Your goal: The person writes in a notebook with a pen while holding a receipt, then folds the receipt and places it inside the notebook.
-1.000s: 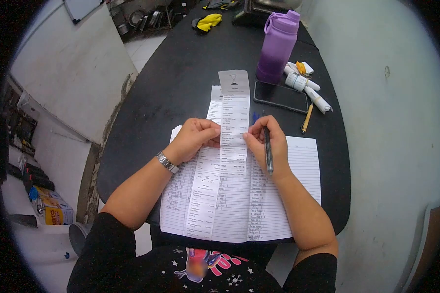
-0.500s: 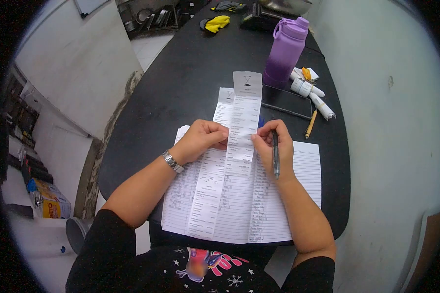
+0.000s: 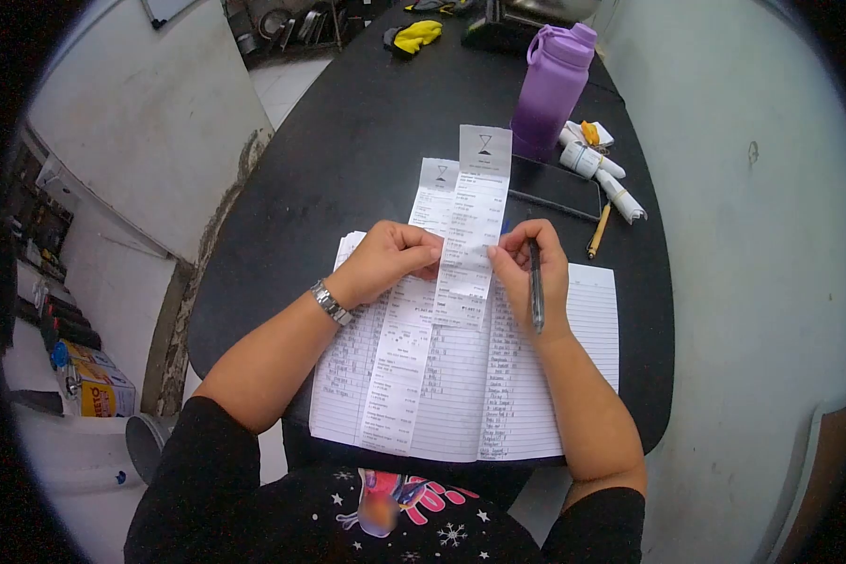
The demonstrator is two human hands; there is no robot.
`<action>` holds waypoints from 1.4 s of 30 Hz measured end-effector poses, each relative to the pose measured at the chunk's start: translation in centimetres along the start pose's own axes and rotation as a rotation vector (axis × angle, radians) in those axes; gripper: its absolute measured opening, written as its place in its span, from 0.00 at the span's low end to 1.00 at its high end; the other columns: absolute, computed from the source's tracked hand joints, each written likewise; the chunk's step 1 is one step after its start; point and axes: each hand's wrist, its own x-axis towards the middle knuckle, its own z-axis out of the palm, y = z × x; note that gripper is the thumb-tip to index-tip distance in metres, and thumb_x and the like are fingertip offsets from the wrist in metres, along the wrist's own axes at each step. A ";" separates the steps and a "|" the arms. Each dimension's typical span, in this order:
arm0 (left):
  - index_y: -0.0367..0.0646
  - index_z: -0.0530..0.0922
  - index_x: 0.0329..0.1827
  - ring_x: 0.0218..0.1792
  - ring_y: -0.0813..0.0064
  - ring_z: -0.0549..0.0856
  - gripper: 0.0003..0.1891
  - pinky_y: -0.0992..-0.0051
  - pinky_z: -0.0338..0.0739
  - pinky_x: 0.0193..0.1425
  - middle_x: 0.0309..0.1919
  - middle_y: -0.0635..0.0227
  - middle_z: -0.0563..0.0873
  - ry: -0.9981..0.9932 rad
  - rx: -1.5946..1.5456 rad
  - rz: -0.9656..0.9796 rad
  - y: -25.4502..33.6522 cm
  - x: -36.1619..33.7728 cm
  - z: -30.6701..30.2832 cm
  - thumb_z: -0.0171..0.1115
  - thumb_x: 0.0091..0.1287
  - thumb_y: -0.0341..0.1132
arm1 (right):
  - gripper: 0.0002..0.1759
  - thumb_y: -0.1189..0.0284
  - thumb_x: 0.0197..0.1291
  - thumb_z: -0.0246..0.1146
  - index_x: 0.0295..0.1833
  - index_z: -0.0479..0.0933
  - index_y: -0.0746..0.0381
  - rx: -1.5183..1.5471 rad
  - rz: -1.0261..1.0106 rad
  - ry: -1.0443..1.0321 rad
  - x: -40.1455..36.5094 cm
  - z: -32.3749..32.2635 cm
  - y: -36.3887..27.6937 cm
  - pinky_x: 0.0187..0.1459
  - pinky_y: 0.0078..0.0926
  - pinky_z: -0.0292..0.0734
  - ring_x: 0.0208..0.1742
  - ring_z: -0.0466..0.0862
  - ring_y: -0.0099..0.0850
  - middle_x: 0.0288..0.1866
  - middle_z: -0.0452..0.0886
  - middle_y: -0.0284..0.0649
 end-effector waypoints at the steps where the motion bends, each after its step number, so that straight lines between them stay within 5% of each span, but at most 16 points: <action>1: 0.32 0.84 0.40 0.33 0.80 0.84 0.10 0.80 0.80 0.42 0.33 0.61 0.87 0.000 0.005 0.004 0.0 0.0 0.0 0.61 0.64 0.31 | 0.11 0.78 0.54 0.67 0.38 0.70 0.60 0.006 0.000 0.000 0.0 0.0 0.0 0.31 0.11 0.65 0.28 0.67 0.13 0.31 0.73 0.28; 28: 0.34 0.84 0.40 0.28 0.82 0.83 0.11 0.81 0.77 0.38 0.27 0.65 0.86 0.001 0.100 0.047 -0.6 0.2 0.0 0.61 0.63 0.34 | 0.12 0.78 0.54 0.67 0.38 0.70 0.60 0.016 -0.011 0.003 0.0 0.0 -0.1 0.30 0.11 0.66 0.28 0.68 0.13 0.31 0.73 0.28; 31: 0.32 0.83 0.44 0.36 0.77 0.86 0.11 0.78 0.81 0.43 0.37 0.58 0.87 -0.011 0.158 -0.004 -0.2 0.1 -0.1 0.61 0.64 0.31 | 0.12 0.77 0.54 0.67 0.38 0.70 0.60 -0.001 -0.013 0.003 -0.1 0.0 -0.1 0.30 0.10 0.66 0.28 0.68 0.13 0.31 0.73 0.28; 42: 0.32 0.83 0.43 0.34 0.80 0.84 0.10 0.80 0.80 0.42 0.35 0.61 0.87 -0.013 0.144 -0.010 -0.3 0.1 -0.2 0.61 0.64 0.31 | 0.12 0.79 0.54 0.67 0.38 0.70 0.60 0.064 0.061 -0.047 -0.1 0.2 -0.2 0.28 0.10 0.66 0.27 0.69 0.13 0.29 0.72 0.27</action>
